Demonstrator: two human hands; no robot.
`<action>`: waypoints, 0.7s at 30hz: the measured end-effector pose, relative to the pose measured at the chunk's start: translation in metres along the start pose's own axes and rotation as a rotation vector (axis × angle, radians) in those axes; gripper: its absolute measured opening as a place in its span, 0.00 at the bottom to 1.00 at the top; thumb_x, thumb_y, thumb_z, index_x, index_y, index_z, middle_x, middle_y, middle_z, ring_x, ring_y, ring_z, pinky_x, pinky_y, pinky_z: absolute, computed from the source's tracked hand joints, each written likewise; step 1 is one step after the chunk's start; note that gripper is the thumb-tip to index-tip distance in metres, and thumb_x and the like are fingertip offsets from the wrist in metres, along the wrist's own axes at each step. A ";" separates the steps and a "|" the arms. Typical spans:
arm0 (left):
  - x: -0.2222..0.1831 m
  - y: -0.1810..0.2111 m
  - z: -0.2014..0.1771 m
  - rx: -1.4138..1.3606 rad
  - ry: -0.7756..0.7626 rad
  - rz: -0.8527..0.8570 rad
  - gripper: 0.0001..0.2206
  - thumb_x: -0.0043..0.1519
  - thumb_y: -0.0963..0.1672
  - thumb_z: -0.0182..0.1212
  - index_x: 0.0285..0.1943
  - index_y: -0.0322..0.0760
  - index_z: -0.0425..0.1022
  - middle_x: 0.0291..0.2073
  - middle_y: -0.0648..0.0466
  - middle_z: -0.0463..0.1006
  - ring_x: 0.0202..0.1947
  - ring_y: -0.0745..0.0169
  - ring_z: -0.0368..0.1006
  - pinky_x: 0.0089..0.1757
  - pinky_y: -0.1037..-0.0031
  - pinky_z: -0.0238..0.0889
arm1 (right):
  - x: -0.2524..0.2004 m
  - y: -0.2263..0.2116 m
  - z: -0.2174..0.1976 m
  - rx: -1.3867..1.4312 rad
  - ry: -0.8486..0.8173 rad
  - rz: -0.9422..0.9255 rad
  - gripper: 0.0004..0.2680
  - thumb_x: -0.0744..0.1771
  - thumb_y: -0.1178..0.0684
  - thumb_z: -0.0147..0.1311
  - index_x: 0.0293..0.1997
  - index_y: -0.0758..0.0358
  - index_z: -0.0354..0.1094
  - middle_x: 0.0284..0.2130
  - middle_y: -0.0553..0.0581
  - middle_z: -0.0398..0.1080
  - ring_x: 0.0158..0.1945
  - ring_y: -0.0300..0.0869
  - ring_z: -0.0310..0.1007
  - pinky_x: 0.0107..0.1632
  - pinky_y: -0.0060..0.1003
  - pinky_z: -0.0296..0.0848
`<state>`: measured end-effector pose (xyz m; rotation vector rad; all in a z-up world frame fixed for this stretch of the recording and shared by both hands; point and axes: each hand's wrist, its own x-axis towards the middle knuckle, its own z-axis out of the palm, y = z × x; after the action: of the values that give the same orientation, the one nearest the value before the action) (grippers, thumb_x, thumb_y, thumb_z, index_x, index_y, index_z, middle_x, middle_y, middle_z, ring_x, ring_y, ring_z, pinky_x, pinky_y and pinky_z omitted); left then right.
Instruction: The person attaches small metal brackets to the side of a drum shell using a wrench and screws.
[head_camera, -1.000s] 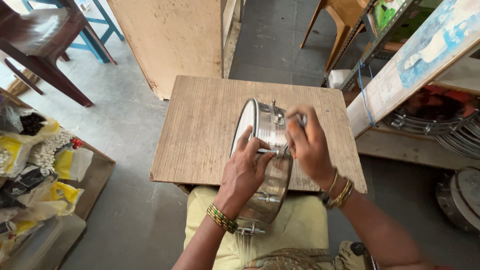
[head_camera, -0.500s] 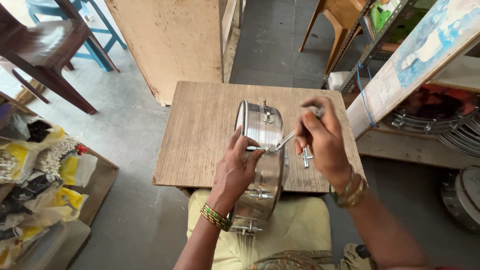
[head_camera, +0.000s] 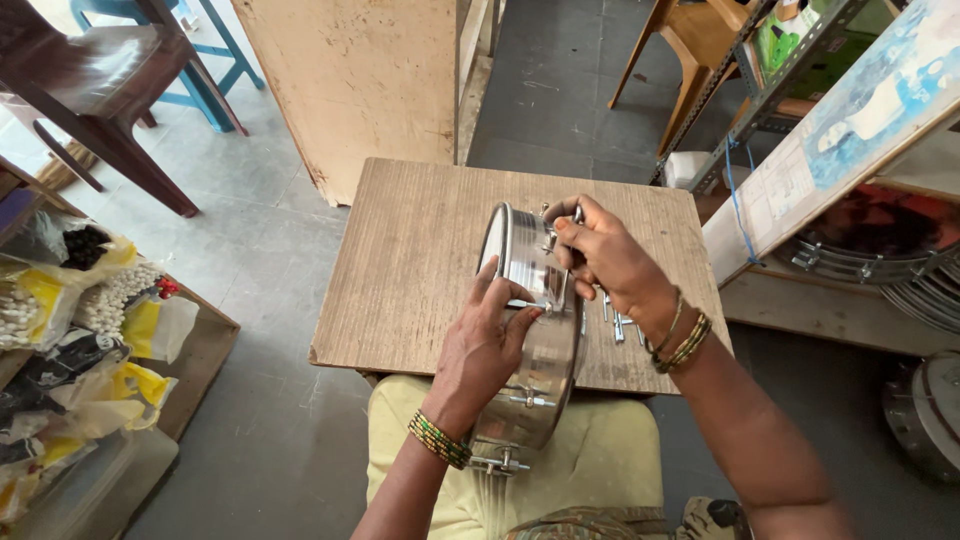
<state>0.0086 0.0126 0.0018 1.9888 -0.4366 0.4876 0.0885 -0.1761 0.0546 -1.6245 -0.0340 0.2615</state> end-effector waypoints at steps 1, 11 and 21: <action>0.000 0.001 0.000 -0.013 -0.052 -0.099 0.09 0.63 0.46 0.65 0.47 0.41 0.73 0.67 0.38 0.67 0.49 0.39 0.78 0.39 0.60 0.73 | -0.002 0.004 0.002 -0.010 0.007 -0.028 0.07 0.71 0.53 0.43 0.51 0.63 0.61 0.22 0.49 0.65 0.16 0.29 0.56 0.15 0.25 0.57; 0.005 -0.019 -0.002 -0.003 -0.011 -0.063 0.10 0.63 0.46 0.64 0.47 0.37 0.71 0.61 0.38 0.72 0.61 0.38 0.72 0.45 0.56 0.72 | -0.094 0.048 0.033 -0.957 -0.179 -1.242 0.06 0.72 0.61 0.39 0.49 0.57 0.62 0.35 0.55 0.71 0.35 0.44 0.71 0.36 0.36 0.74; 0.000 -0.016 -0.006 -0.023 -0.009 -0.058 0.08 0.63 0.44 0.65 0.46 0.37 0.73 0.62 0.38 0.71 0.63 0.35 0.68 0.46 0.56 0.72 | -0.041 0.007 0.002 0.199 0.024 -0.347 0.06 0.73 0.53 0.43 0.53 0.62 0.60 0.27 0.53 0.67 0.21 0.33 0.60 0.23 0.29 0.68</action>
<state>0.0156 0.0251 -0.0078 1.9762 -0.3869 0.4356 0.0476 -0.1819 0.0539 -1.3961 -0.2612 -0.0221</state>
